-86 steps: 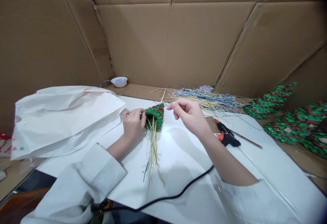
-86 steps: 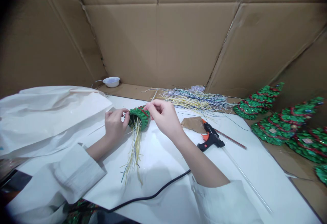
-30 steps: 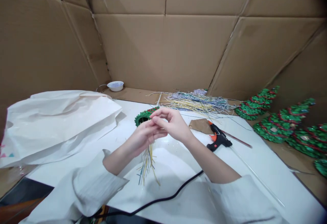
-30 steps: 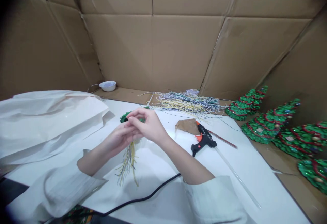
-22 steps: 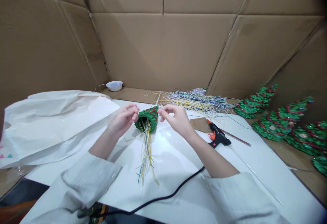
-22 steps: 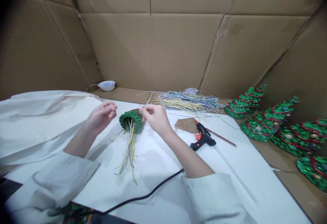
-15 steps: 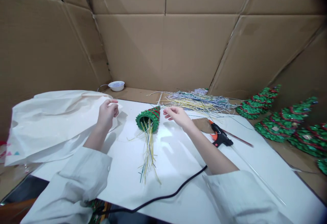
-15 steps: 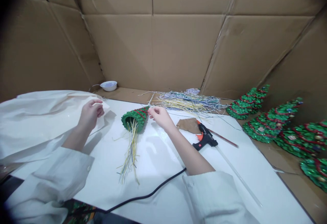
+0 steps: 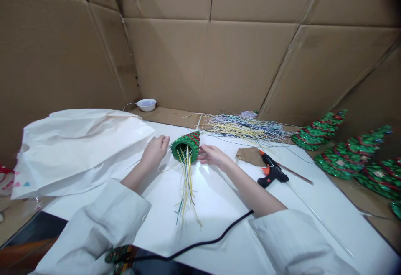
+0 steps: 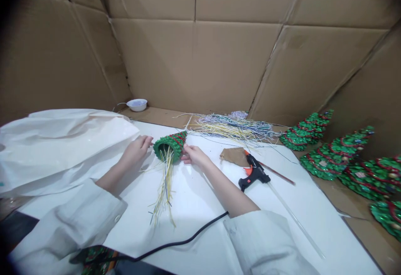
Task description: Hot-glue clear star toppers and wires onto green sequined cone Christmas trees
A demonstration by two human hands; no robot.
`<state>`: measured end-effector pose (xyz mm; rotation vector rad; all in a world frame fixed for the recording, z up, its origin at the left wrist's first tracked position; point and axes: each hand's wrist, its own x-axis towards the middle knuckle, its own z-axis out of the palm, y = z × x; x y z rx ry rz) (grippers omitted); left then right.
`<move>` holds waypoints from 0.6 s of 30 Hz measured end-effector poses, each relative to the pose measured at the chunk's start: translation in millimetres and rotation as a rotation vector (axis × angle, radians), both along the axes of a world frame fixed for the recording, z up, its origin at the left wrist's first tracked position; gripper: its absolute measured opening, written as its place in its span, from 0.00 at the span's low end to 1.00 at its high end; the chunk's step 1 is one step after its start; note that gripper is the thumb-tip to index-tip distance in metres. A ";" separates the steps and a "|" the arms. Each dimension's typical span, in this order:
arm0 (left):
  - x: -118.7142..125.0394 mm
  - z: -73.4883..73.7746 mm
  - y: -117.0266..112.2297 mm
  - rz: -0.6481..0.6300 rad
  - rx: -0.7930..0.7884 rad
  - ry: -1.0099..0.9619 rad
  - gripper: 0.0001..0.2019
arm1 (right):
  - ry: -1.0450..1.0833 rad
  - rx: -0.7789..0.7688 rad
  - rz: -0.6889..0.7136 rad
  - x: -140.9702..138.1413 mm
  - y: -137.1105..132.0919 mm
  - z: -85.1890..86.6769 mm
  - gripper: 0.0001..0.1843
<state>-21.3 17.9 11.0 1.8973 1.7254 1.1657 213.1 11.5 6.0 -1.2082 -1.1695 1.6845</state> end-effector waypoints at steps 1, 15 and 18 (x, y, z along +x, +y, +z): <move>1.0 -4.7 1.3 -0.024 -0.040 -0.028 0.18 | 0.010 -0.006 0.001 0.1 0.4 -1.1 0.14; 27.0 -13.8 -13.4 -0.208 -0.035 -0.461 0.24 | 0.246 0.234 -0.031 2.2 1.4 -0.6 0.24; 30.3 -8.7 -22.1 -0.344 0.100 -0.488 0.23 | 0.321 0.306 -0.005 5.6 0.7 10.6 0.23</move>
